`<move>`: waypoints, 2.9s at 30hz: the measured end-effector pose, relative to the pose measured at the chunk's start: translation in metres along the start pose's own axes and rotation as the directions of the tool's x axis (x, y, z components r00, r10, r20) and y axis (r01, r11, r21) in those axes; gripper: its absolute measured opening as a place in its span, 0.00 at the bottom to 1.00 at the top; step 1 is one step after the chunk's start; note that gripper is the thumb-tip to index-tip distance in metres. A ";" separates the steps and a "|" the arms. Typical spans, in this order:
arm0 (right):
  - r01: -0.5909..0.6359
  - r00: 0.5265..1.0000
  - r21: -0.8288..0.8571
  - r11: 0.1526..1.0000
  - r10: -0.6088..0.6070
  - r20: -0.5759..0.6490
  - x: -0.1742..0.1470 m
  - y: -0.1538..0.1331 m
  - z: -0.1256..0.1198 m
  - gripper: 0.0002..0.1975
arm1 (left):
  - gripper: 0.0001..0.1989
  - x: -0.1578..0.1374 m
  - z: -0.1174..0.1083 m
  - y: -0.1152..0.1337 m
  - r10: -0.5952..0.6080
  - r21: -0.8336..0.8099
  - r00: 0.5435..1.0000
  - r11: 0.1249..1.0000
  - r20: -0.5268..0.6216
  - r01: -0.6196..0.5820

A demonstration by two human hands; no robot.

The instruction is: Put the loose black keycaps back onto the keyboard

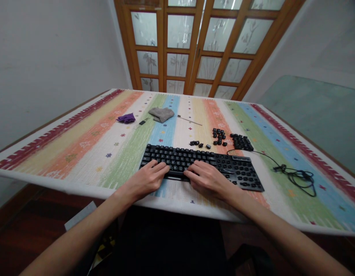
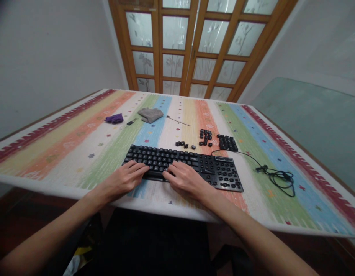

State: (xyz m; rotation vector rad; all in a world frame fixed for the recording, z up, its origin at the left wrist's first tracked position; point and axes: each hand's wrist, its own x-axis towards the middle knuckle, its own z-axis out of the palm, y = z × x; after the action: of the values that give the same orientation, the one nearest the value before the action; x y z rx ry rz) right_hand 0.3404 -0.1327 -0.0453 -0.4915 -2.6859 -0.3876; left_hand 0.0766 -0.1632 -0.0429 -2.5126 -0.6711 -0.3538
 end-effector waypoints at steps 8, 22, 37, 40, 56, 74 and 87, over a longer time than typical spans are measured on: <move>-0.069 0.995 -0.061 0.996 0.064 -0.079 0.002 -0.012 0.001 0.09 | 0.09 0.004 0.000 0.001 0.025 0.001 0.999 1.000 0.039 -0.025; 0.027 0.997 -0.163 0.986 -0.015 0.076 0.006 -0.017 -0.013 0.10 | 0.12 0.005 -0.001 0.003 0.021 -0.029 0.999 0.999 0.040 -0.020; -0.235 0.971 0.153 0.960 0.238 -0.003 0.000 -0.019 -0.004 0.10 | 0.13 -0.003 0.000 0.006 -0.101 -0.156 0.992 0.984 -0.072 0.088; -0.243 0.969 0.145 0.959 0.248 -0.014 -0.001 -0.022 -0.001 0.10 | 0.12 -0.004 0.001 0.007 -0.137 -0.180 0.987 0.976 -0.084 0.120; -0.149 0.988 -0.036 0.988 0.148 -0.033 -0.005 -0.029 0.003 0.15 | 0.12 -0.006 0.004 0.008 -0.235 -0.296 0.966 0.935 -0.104 0.195; -0.185 0.983 -0.050 0.981 0.185 -0.015 -0.001 -0.030 -0.001 0.14 | 0.11 -0.004 -0.003 0.011 -0.219 -0.233 0.975 0.950 -0.021 0.209; -0.162 0.987 -0.073 0.984 0.162 -0.015 0.000 -0.030 -0.003 0.16 | 0.10 -0.005 -0.004 0.011 -0.146 -0.143 0.989 0.979 0.021 0.147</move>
State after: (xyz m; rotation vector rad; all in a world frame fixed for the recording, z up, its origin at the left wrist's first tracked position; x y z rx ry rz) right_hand 0.3301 -0.1607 -0.0483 -0.7226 -2.6069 -0.4415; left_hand 0.0774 -0.1753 -0.0464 -2.6087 -0.8663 -0.4577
